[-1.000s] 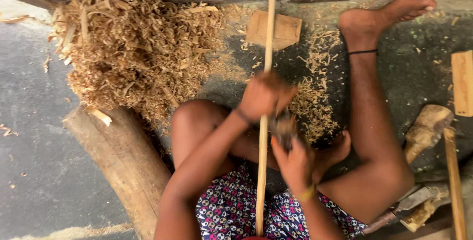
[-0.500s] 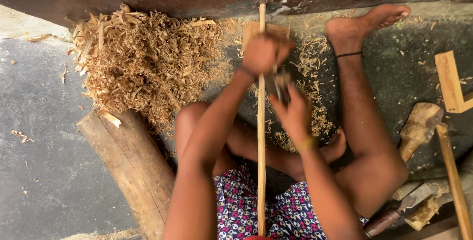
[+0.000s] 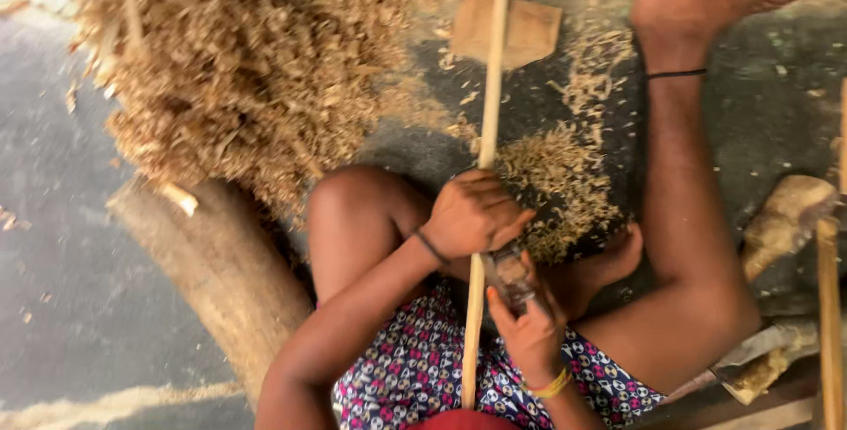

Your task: The person sits on the floor and uses a hand plane to shave a long, thin wooden stick. They repeatedly pull the plane along the stick to smooth its surface, generating wood shavings that accumulate on the floor.

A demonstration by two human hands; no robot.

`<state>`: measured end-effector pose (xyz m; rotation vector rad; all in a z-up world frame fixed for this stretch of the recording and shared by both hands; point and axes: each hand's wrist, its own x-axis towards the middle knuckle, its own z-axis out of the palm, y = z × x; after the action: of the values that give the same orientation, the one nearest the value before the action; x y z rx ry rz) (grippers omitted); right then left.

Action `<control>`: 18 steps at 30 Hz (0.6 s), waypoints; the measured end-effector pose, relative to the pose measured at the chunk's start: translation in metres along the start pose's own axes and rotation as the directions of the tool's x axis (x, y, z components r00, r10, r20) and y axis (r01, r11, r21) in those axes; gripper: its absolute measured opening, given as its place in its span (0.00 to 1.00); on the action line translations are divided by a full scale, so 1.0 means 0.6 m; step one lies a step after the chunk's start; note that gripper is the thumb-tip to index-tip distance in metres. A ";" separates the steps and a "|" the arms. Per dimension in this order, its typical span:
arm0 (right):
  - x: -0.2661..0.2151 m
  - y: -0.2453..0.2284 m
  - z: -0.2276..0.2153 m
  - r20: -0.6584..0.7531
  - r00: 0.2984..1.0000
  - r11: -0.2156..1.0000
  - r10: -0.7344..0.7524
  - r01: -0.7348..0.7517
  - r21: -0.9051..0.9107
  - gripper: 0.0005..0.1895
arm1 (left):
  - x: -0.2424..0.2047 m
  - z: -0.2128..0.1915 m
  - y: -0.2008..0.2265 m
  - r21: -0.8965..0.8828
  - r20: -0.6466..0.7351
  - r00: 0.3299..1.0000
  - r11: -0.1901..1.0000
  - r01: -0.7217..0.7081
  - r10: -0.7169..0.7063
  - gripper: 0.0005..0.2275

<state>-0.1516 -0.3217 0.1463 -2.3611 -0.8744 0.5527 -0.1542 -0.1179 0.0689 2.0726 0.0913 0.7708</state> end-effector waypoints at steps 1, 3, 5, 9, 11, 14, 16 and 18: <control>0.006 0.007 0.000 -0.008 1.000 0.999 0.010 -0.009 0.042 0.29 | 0.002 0.009 -0.007 0.002 -0.008 1.000 1.000 -0.029 0.029 0.15; 0.033 0.030 0.002 0.033 0.992 0.967 0.125 -0.115 -0.228 0.15 | 0.006 0.032 -0.036 0.168 0.023 0.996 0.982 -0.089 0.086 0.06; 0.105 0.054 0.012 -0.063 0.998 0.990 0.013 -0.021 -0.142 0.16 | 0.065 0.068 -0.113 0.408 0.085 0.993 0.906 -0.109 0.081 0.13; 0.288 0.050 0.024 -0.114 0.992 0.996 -0.061 0.068 0.063 0.13 | 0.214 0.083 -0.244 0.307 0.042 0.995 0.949 0.074 -0.092 0.12; 0.284 0.043 0.006 -0.081 0.989 0.993 -0.122 0.122 -0.012 0.16 | 0.210 0.088 -0.243 0.262 0.042 0.992 0.960 0.103 -0.118 0.13; 0.231 0.034 -0.001 -0.113 0.981 0.987 -0.159 0.159 -0.006 0.17 | 0.167 0.083 -0.202 0.172 -0.110 0.993 0.985 -0.027 0.047 0.08; 0.145 0.034 0.000 -0.067 0.998 1.000 0.014 -0.014 0.006 0.15 | 0.115 0.089 -0.145 0.151 0.074 0.993 0.985 0.085 -0.097 0.11; 0.055 0.026 0.009 -0.035 0.984 0.985 0.175 -0.175 0.006 0.15 | 0.050 0.078 -0.081 0.129 0.018 0.997 0.988 -0.083 0.081 0.07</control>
<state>-0.1242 -0.3070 0.1267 -2.4528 -0.6530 0.5786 -0.0935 -0.1126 0.0270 2.2157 0.0503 0.8201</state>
